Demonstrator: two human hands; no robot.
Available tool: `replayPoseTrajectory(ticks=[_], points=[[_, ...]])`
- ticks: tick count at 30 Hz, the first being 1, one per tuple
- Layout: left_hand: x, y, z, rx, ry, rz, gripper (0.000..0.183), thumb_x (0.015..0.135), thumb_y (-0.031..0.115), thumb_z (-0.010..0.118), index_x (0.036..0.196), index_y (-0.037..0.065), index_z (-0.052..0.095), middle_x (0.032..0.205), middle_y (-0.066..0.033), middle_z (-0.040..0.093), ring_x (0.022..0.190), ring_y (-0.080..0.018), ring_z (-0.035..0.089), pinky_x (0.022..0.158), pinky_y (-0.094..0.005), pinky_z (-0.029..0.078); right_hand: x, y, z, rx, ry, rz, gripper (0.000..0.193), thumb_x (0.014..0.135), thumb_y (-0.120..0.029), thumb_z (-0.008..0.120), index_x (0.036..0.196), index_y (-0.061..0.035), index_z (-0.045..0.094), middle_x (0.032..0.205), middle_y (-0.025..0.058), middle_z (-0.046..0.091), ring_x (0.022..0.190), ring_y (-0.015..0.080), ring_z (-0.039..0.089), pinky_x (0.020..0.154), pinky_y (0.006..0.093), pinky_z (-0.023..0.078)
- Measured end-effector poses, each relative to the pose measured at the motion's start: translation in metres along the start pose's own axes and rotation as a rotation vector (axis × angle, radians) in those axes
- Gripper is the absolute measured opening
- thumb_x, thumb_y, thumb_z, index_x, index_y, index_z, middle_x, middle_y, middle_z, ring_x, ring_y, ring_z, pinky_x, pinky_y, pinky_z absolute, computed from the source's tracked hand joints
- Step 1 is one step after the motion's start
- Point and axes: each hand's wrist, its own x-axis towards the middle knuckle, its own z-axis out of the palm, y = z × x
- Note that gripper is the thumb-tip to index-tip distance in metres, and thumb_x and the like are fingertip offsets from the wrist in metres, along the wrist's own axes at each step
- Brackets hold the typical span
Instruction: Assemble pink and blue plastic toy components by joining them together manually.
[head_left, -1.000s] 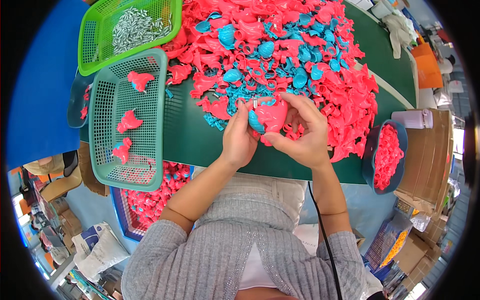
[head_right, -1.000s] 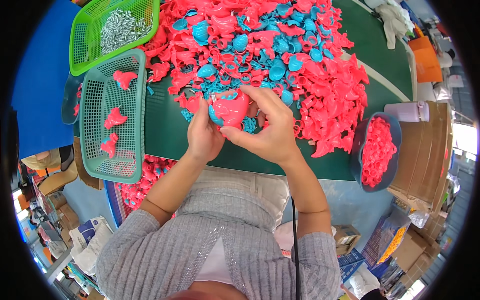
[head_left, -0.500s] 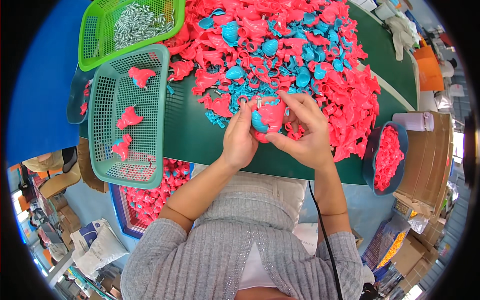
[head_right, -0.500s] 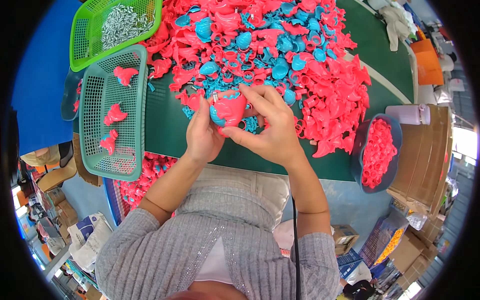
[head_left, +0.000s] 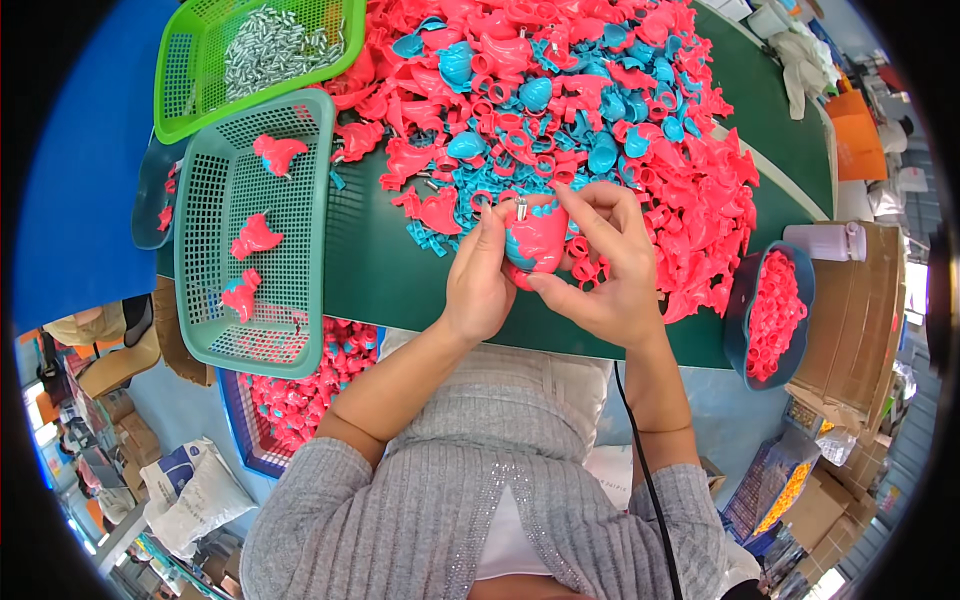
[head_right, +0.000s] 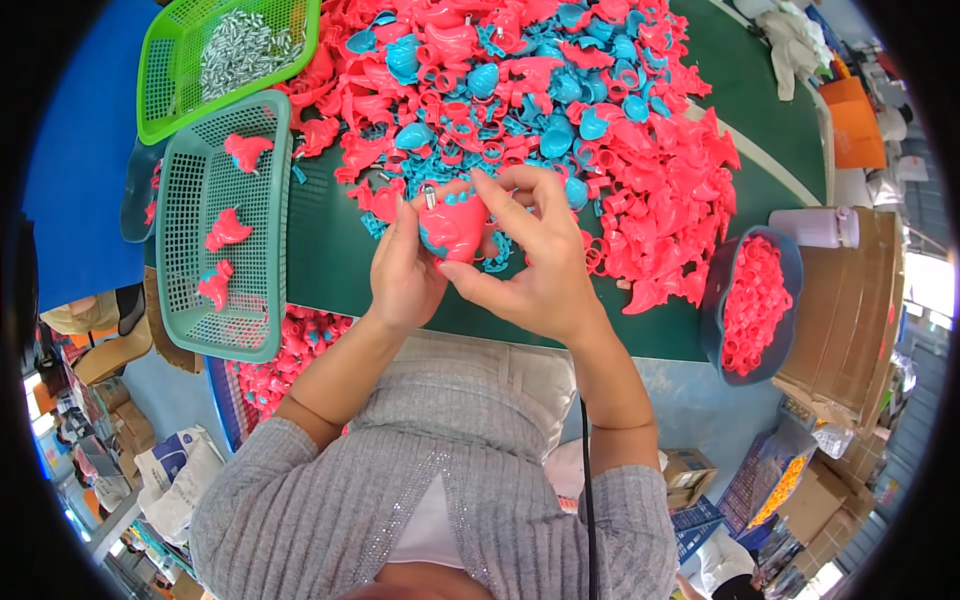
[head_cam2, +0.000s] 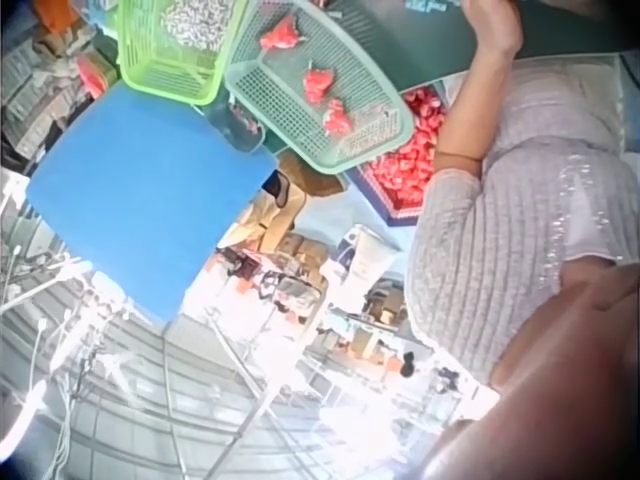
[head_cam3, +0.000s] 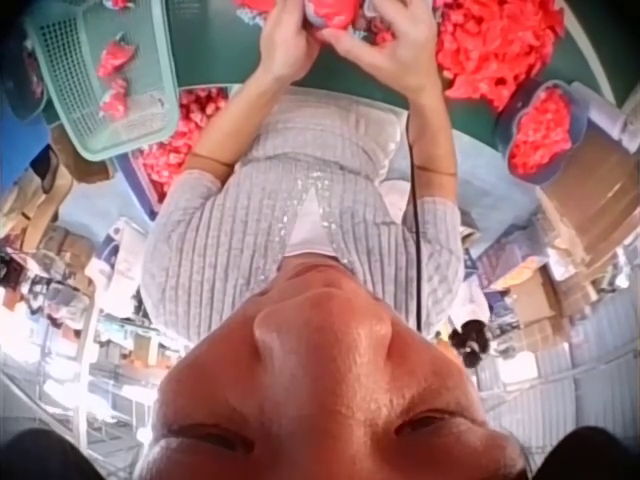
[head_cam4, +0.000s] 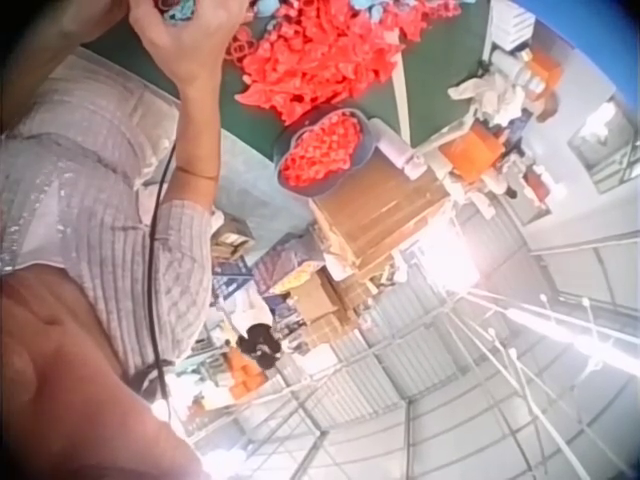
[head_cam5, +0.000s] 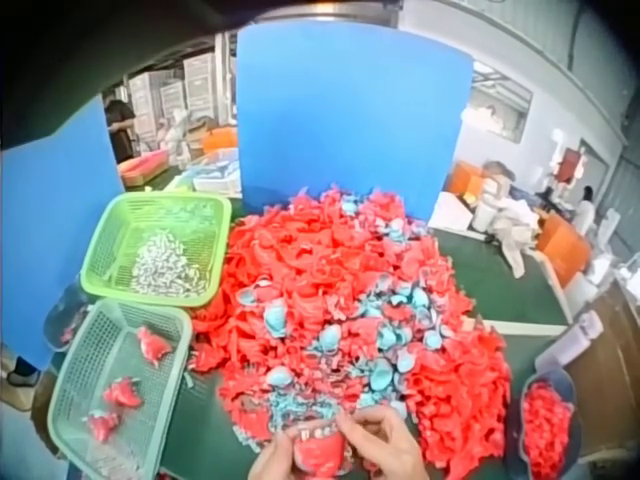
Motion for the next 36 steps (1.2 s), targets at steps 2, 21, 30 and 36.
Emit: replayPoseTrajectory(ticks=[2,21,30,36], points=[[-0.001,-0.001,-0.002,0.026,-0.01,0.012,0.061,0.102,0.044,0.018,0.13,-0.003,0.043,0.102,-0.0146,0.062,0.082,-0.0232,0.064,0.076,-0.0346,0.052,0.001,0.003,-0.001,0.012,0.002,-0.015,0.073,0.06,-0.014,0.081,0.126,0.0021,0.055,0.111,0.0126,0.052,0.095,0.0207,0.055,0.077,0.0298,0.048],[-0.007,-0.006,-0.006,0.034,-0.06,0.088,0.05,0.088,0.022,0.066,0.128,0.0,0.046,0.113,-0.0086,0.057,0.096,-0.0115,0.058,0.08,-0.0262,0.049,0.0,-0.001,0.005,0.614,0.137,0.252,0.05,0.072,-0.006,0.078,0.116,0.0047,0.06,0.111,0.0123,0.058,0.085,0.0152,0.061,0.065,0.0252,0.053],[-0.009,-0.014,-0.005,0.336,-0.025,0.201,0.072,0.08,0.044,0.073,0.129,-0.001,0.044,0.102,-0.0139,0.062,0.081,-0.0206,0.065,0.072,-0.031,0.053,0.003,-0.008,0.003,0.522,0.197,0.389,0.018,0.083,0.003,0.065,0.1,0.005,0.068,0.093,0.0087,0.063,0.075,0.0097,0.056,0.062,0.0207,0.044],[-0.009,-0.012,-0.008,0.251,-0.068,0.165,0.073,0.082,0.045,0.07,0.131,-0.001,0.04,0.105,-0.0145,0.061,0.082,-0.0203,0.064,0.073,-0.0316,0.053,0.008,-0.009,0.001,0.611,0.19,0.363,0.017,0.082,0.004,0.066,0.099,0.0049,0.069,0.09,0.0083,0.063,0.076,0.01,0.057,0.064,0.0203,0.045]])
